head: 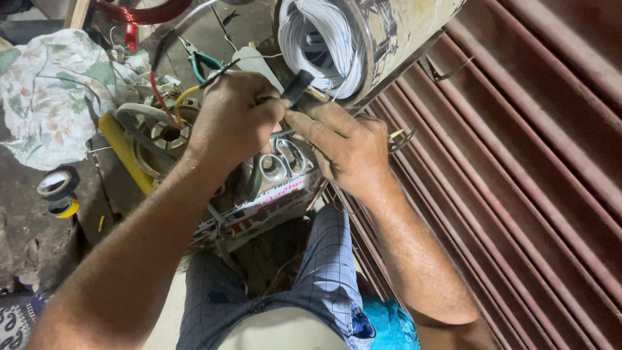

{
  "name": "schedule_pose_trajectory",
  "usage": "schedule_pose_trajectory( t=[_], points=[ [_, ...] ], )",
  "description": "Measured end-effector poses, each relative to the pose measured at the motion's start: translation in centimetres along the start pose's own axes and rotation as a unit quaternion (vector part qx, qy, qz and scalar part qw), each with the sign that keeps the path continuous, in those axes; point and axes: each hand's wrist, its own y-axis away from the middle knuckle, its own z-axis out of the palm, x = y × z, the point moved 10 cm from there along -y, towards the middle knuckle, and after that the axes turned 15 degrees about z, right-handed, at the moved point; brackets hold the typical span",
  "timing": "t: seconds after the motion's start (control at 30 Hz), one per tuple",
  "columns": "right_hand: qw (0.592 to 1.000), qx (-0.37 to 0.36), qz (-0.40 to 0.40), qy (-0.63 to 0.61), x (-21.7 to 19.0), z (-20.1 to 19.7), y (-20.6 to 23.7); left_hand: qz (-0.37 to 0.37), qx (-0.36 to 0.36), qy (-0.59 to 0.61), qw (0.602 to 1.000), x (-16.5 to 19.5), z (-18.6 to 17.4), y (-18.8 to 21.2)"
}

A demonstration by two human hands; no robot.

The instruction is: The person strips wire insulation, twists exposed conductors, and wraps the connections with electrical tape. They also slide a yellow plastic tube over a wire and continue taping the joint.

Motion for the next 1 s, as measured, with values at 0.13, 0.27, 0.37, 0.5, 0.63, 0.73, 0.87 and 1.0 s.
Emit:
schedule_pose_trajectory(
  t=[0.13, 0.27, 0.37, 0.5, 0.63, 0.73, 0.87, 1.0],
  points=[
    [1.000, -0.017, 0.013, 0.008, 0.1, 0.1, -0.4, -0.056, -0.029, -0.007, 0.998, 0.2, 0.3, 0.5],
    [0.998, -0.041, 0.024, -0.051, 0.3, -0.2, -0.4, 0.140, -0.094, -0.001, 0.986, 4.2, 0.0, 1.8],
    [0.996, -0.065, 0.024, -0.049, 0.5, 0.2, -0.3, 0.237, -0.107, -0.088, 0.962, 4.5, 0.2, 2.7],
    [0.991, -0.098, 0.071, -0.047, 1.4, 1.6, -0.5, 0.361, -0.043, -0.296, 0.883, 4.2, 2.0, 3.0],
    [0.992, -0.088, 0.053, -0.067, 0.7, 0.9, -0.6, 0.445, 0.060, -0.350, 0.822, 4.8, 1.6, 5.0],
    [0.991, -0.092, 0.056, -0.075, 0.3, 0.3, -0.5, 0.457, 0.094, -0.366, 0.805, 5.1, 0.7, 6.3],
    [0.992, -0.086, 0.061, -0.075, -0.1, 0.3, -0.8, 0.457, 0.083, -0.393, 0.794, 5.5, 0.6, 6.5],
    [0.992, -0.090, 0.065, -0.068, -0.3, 0.4, -1.1, 0.448, 0.075, -0.400, 0.796, 6.0, 0.5, 6.3]
  ],
)
